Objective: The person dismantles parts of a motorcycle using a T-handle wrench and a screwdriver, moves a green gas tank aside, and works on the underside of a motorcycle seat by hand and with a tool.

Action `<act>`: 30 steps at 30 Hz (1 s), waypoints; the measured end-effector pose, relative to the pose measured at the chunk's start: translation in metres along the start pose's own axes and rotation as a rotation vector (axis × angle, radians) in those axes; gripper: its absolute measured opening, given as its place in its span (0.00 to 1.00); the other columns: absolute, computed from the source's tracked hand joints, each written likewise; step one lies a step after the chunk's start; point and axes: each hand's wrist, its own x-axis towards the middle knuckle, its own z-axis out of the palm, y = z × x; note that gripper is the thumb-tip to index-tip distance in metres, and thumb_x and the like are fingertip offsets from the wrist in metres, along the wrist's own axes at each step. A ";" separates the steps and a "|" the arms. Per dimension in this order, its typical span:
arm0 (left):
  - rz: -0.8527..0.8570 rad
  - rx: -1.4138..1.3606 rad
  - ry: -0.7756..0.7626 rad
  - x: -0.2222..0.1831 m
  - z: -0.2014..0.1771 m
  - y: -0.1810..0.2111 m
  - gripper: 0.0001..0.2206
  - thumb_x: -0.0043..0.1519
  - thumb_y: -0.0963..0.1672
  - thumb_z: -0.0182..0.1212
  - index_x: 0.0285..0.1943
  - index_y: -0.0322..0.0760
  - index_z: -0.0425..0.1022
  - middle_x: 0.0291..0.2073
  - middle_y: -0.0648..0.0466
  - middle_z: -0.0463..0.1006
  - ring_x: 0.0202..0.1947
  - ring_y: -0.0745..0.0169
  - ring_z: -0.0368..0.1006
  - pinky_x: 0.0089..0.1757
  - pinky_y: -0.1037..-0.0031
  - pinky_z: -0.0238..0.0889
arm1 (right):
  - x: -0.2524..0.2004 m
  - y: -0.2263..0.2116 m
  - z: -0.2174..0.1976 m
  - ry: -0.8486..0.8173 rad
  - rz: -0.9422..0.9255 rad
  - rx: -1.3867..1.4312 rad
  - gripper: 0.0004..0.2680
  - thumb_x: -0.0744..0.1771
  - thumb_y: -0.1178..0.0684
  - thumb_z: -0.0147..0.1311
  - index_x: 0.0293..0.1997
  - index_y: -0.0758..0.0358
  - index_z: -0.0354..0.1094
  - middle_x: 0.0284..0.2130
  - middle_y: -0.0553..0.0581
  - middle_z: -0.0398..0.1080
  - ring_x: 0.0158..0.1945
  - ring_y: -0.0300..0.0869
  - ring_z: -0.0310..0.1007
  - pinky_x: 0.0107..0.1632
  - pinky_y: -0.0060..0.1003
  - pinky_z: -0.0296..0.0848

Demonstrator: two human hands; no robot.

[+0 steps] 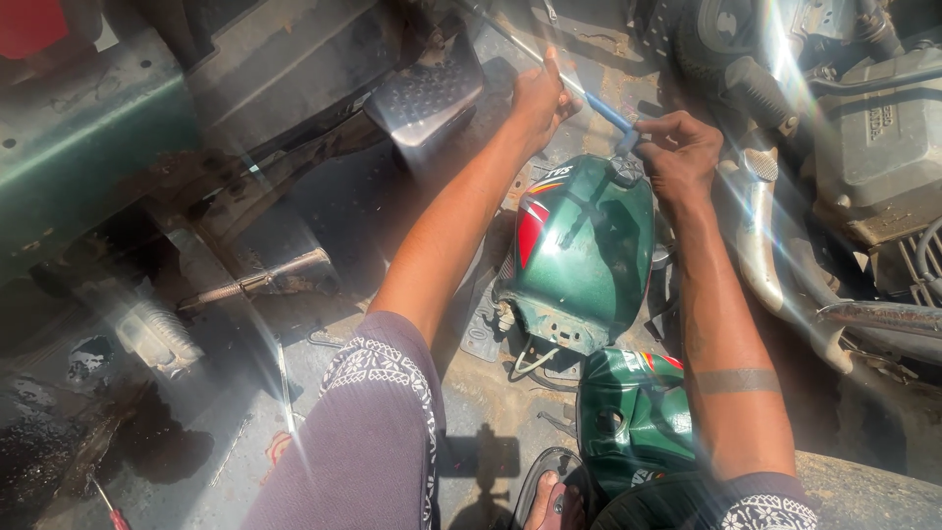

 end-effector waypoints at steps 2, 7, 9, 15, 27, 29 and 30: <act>0.000 -0.015 0.009 0.001 -0.001 0.001 0.20 0.73 0.51 0.48 0.48 0.23 0.64 0.23 0.58 0.58 0.20 0.68 0.58 0.33 0.64 0.73 | 0.005 0.007 0.004 0.154 0.280 0.524 0.07 0.62 0.60 0.60 0.41 0.64 0.70 0.30 0.54 0.71 0.27 0.34 0.65 0.30 0.31 0.64; 0.028 -0.024 -0.038 -0.005 0.000 0.003 0.22 0.70 0.52 0.47 0.50 0.24 0.69 0.21 0.59 0.59 0.18 0.71 0.58 0.31 0.68 0.72 | 0.009 -0.006 -0.005 0.030 0.758 0.731 0.10 0.66 0.48 0.58 0.41 0.65 0.70 0.28 0.51 0.68 0.26 0.36 0.67 0.28 0.30 0.63; 0.035 -0.014 -0.036 -0.007 -0.001 0.003 0.22 0.70 0.52 0.47 0.50 0.23 0.69 0.21 0.59 0.59 0.18 0.71 0.57 0.30 0.68 0.72 | 0.006 -0.014 -0.004 -0.152 0.621 0.700 0.06 0.65 0.57 0.61 0.43 0.62 0.70 0.28 0.50 0.67 0.26 0.34 0.65 0.28 0.30 0.63; 0.018 0.005 -0.033 -0.004 -0.005 0.004 0.23 0.70 0.53 0.46 0.50 0.23 0.70 0.21 0.59 0.60 0.18 0.72 0.58 0.30 0.69 0.71 | -0.002 -0.009 0.005 -0.064 -0.115 -0.027 0.04 0.65 0.63 0.59 0.43 0.67 0.72 0.34 0.51 0.74 0.37 0.36 0.73 0.39 0.32 0.71; 0.039 0.077 -0.024 0.008 -0.015 -0.003 0.21 0.71 0.52 0.47 0.45 0.27 0.70 0.20 0.59 0.59 0.18 0.70 0.58 0.32 0.67 0.71 | -0.003 -0.017 -0.001 -0.130 0.210 0.127 0.07 0.63 0.64 0.64 0.39 0.64 0.69 0.31 0.49 0.67 0.30 0.35 0.66 0.31 0.32 0.65; 0.034 0.037 -0.030 0.012 -0.017 -0.005 0.19 0.73 0.51 0.48 0.42 0.28 0.64 0.22 0.59 0.60 0.20 0.69 0.59 0.34 0.62 0.74 | -0.006 -0.009 0.005 0.012 -0.252 -0.202 0.08 0.64 0.68 0.61 0.43 0.62 0.73 0.35 0.52 0.69 0.35 0.39 0.71 0.37 0.34 0.69; 0.034 0.030 -0.032 0.013 -0.016 -0.005 0.19 0.72 0.51 0.48 0.43 0.28 0.66 0.21 0.59 0.59 0.19 0.69 0.59 0.34 0.64 0.73 | -0.007 -0.003 0.009 0.076 -0.485 -0.365 0.09 0.65 0.69 0.59 0.44 0.62 0.76 0.37 0.54 0.69 0.38 0.41 0.73 0.39 0.35 0.71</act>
